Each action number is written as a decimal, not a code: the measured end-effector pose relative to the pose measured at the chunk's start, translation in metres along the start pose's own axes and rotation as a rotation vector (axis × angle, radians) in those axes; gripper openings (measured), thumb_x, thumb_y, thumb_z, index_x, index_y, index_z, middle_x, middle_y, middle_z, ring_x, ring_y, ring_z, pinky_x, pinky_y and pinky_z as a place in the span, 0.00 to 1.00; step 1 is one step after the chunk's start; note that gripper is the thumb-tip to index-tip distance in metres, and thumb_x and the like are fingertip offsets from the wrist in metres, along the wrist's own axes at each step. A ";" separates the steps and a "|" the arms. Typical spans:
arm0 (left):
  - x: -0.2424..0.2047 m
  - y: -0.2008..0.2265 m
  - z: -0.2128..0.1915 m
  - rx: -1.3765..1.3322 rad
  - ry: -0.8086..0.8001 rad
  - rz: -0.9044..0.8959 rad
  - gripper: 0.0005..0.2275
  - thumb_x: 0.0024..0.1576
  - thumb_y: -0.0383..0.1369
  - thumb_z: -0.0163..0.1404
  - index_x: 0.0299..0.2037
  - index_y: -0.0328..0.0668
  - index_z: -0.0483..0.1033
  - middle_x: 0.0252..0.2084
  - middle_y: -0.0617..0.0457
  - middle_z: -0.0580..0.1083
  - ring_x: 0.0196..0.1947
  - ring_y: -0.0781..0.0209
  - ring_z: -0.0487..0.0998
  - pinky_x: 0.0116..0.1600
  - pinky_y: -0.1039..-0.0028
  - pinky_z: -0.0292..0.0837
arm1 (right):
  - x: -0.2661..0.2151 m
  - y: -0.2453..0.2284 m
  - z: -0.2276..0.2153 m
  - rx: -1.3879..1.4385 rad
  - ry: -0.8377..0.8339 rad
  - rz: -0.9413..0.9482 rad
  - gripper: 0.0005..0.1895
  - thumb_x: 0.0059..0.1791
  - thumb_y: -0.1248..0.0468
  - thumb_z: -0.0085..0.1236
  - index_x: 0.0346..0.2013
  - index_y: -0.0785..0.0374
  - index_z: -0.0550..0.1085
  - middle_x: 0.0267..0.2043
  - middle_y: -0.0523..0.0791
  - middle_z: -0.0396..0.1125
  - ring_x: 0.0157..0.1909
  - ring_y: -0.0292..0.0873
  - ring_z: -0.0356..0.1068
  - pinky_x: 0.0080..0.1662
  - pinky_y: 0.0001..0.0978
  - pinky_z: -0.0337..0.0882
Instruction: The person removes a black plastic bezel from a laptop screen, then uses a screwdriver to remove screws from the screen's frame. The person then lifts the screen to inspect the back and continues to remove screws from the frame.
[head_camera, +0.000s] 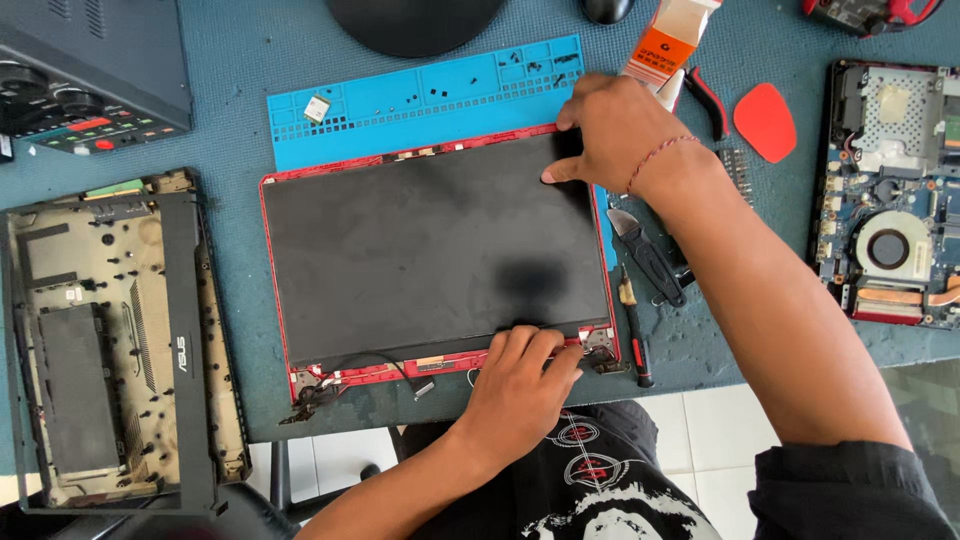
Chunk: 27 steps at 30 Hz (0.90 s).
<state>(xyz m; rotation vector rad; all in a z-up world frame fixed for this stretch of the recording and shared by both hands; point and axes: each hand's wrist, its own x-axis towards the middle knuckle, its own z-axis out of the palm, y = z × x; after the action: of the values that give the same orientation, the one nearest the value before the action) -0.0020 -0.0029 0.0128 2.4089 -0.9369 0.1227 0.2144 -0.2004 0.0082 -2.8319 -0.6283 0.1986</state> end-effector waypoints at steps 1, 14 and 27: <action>0.000 0.000 0.000 0.002 0.003 -0.001 0.08 0.53 0.27 0.55 0.41 0.38 0.73 0.37 0.50 0.67 0.36 0.52 0.65 0.38 0.65 0.61 | -0.002 -0.002 -0.003 -0.002 0.002 -0.003 0.32 0.35 0.41 0.68 0.42 0.61 0.77 0.39 0.47 0.65 0.41 0.51 0.66 0.43 0.43 0.68; 0.000 -0.009 -0.022 -0.125 0.031 0.014 0.07 0.55 0.32 0.53 0.40 0.37 0.74 0.38 0.49 0.68 0.35 0.50 0.65 0.38 0.63 0.60 | -0.006 -0.008 -0.011 0.005 -0.019 0.020 0.30 0.37 0.41 0.66 0.41 0.60 0.74 0.36 0.48 0.64 0.35 0.54 0.67 0.37 0.46 0.66; -0.048 -0.157 -0.139 0.154 0.206 -0.949 0.23 0.55 0.44 0.51 0.52 0.30 0.72 0.46 0.38 0.71 0.43 0.43 0.77 0.45 0.60 0.72 | -0.023 -0.019 0.004 0.015 0.070 0.436 0.35 0.30 0.39 0.72 0.37 0.63 0.78 0.29 0.48 0.71 0.39 0.54 0.73 0.43 0.44 0.73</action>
<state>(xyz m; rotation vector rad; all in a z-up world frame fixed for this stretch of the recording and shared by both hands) 0.0791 0.1941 0.0455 2.6514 0.3612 0.0817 0.1850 -0.1926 0.0108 -2.9084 0.0123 0.1735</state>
